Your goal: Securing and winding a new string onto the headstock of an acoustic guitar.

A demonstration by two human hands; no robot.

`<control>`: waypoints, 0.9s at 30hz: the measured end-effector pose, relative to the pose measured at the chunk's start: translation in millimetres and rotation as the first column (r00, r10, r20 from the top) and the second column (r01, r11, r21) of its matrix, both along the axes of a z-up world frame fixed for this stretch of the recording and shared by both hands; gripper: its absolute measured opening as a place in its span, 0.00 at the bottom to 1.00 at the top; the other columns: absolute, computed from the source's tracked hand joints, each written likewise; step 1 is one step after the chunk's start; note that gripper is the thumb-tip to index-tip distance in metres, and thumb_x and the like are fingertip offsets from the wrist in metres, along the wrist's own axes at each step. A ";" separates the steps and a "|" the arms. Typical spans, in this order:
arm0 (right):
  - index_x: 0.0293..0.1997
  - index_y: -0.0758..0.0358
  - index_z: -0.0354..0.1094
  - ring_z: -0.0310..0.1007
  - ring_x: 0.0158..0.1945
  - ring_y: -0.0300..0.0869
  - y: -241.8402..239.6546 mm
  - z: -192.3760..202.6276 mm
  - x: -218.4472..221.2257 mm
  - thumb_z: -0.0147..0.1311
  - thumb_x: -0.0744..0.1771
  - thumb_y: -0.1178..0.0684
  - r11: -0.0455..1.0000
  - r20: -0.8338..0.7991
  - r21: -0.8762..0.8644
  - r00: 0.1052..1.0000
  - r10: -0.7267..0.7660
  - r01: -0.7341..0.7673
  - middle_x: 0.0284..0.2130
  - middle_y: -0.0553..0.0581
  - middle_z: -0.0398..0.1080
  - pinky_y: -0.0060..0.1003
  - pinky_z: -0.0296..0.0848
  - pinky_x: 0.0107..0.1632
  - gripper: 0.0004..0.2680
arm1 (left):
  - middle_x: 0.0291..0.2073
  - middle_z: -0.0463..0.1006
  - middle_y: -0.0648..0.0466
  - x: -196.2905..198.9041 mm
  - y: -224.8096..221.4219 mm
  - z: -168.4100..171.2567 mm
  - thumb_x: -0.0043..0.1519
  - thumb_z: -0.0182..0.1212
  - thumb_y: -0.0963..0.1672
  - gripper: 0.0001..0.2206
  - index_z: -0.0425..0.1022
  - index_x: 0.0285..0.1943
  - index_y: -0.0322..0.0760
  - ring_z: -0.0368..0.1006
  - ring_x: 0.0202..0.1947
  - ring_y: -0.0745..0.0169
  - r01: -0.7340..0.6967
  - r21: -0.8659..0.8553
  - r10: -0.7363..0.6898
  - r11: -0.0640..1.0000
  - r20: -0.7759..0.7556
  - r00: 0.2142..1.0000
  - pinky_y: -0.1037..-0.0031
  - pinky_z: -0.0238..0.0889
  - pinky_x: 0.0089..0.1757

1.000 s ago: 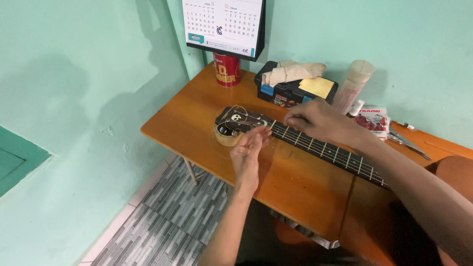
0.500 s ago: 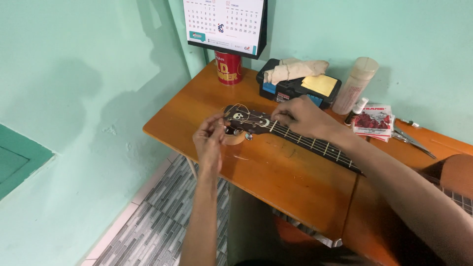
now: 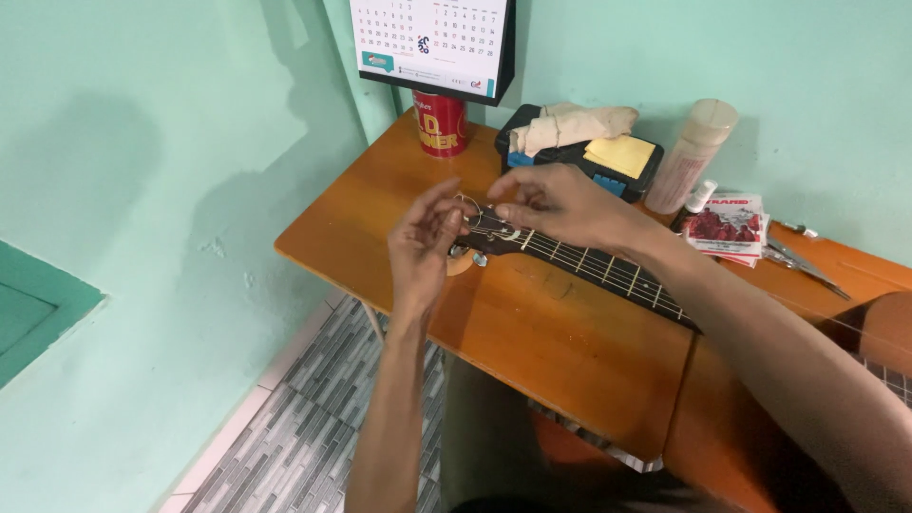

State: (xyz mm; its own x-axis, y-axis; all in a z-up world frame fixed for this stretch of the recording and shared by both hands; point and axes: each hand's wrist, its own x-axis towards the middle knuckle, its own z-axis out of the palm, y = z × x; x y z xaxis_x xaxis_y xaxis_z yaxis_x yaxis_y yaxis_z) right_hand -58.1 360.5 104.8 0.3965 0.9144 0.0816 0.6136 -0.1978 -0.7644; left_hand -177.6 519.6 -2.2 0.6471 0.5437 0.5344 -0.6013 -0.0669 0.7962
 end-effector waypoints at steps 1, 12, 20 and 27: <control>0.52 0.67 0.73 0.73 0.30 0.48 0.6 4.3 -0.1 0.55 0.68 0.53 1.000 -0.003 0.001 1.000 -0.001 0.001 0.30 0.65 0.76 0.42 0.74 0.38 0.10 | 0.39 0.82 0.41 1.0 1.8 3.0 0.67 0.58 0.35 0.16 0.74 0.64 0.33 0.76 0.37 0.62 0.001 0.001 -0.001 1.000 -0.003 1.000 0.75 0.72 0.44; 0.62 0.73 0.64 0.79 0.32 0.45 24.0 10.7 9.3 0.55 0.68 0.51 0.984 -0.131 0.023 0.976 0.177 -0.175 0.39 0.68 0.72 0.33 0.79 0.34 0.18 | 0.36 0.79 0.48 4.7 3.6 14.7 0.69 0.55 0.36 0.23 0.61 0.75 0.37 0.70 0.30 0.70 0.006 0.100 0.000 0.995 -0.058 0.998 0.83 0.66 0.33; 0.63 0.71 0.59 0.78 0.34 0.47 30.7 -8.0 13.3 0.55 0.68 0.49 0.983 -0.099 0.121 0.984 0.150 -0.138 0.43 0.70 0.69 0.36 0.81 0.34 0.20 | 0.37 0.80 0.49 8.8 6.3 10.0 0.70 0.55 0.37 0.23 0.60 0.75 0.38 0.69 0.26 0.72 0.037 0.036 -0.034 0.999 -0.072 0.997 0.85 0.63 0.26; 0.47 0.70 0.73 0.78 0.36 0.47 30.8 -4.4 13.4 0.58 0.67 0.58 0.984 -0.047 0.147 0.993 0.111 -0.103 0.32 0.60 0.73 0.36 0.78 0.39 0.07 | 0.33 0.79 0.47 12.9 5.2 8.7 0.69 0.56 0.37 0.24 0.59 0.75 0.36 0.67 0.22 0.70 0.108 -0.058 -0.112 0.992 -0.059 0.992 0.83 0.59 0.21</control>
State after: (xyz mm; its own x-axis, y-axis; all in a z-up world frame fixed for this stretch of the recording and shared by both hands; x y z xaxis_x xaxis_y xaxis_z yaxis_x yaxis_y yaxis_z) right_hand -44.7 391.2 100.5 0.3046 0.9320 0.1966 0.5815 -0.0185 -0.8133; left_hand -164.7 524.9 6.5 0.7356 0.4948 0.4627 -0.5519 0.0416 0.8329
